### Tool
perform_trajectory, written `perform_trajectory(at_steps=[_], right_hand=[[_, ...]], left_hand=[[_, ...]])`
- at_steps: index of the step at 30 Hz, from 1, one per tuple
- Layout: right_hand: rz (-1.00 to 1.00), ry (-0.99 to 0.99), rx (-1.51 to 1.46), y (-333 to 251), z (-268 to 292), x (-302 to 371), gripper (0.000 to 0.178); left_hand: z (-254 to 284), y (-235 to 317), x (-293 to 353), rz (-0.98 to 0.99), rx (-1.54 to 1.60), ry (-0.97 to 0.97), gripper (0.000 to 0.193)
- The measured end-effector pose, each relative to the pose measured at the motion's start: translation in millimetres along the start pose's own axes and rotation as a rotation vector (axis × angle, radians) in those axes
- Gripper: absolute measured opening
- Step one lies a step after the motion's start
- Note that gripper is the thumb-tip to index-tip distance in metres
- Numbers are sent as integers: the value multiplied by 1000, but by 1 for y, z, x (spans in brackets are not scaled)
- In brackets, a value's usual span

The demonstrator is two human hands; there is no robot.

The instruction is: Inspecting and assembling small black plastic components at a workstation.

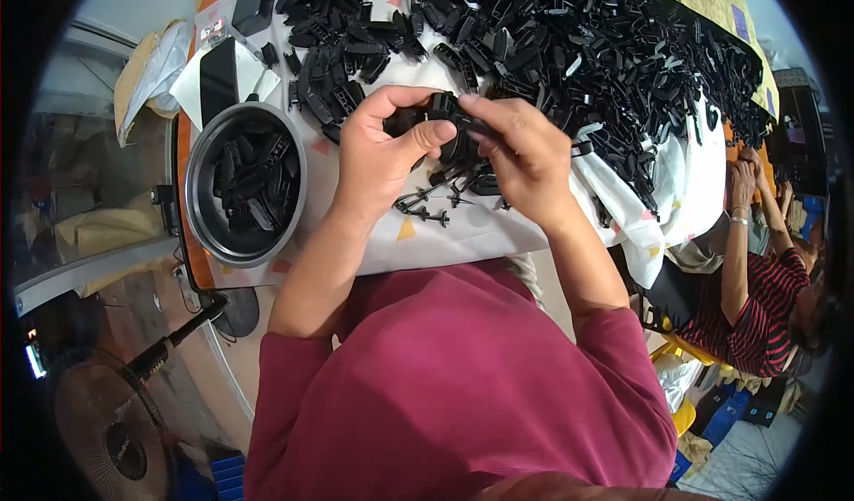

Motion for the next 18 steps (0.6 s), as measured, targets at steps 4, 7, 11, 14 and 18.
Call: perform_trajectory(at_steps=[4, 7, 11, 14, 18], right_hand=[[-107, -137, -77, -7, -4, 6, 47], [-142, -119, -114, -3, 1, 8, 41], [-259, 46, -348, 0, 12, 6, 31], [-181, 100, -331, -1, 10, 3, 26], [-216, 67, -321, 4, 9, 11, 25]], left_hand=[[0, 1, 1, 5, -2, 13, 30], [-3, 1, 3, 36, -33, 10, 30], [-9, 2, 8, 48, -113, -11, 30], [-12, 5, 7, 48, -102, -37, 30], [-12, 5, 8, 57, -120, -14, 29]])
Point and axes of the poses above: each hand's wrist, its own x-axis away from the middle knuckle, its own z-axis out of the back of the hand, y = z × x, the point moved 4 cm from there along -x, towards the middle knuckle, and after that the axes turned 1 degree about -z, right-handed, at the moved point
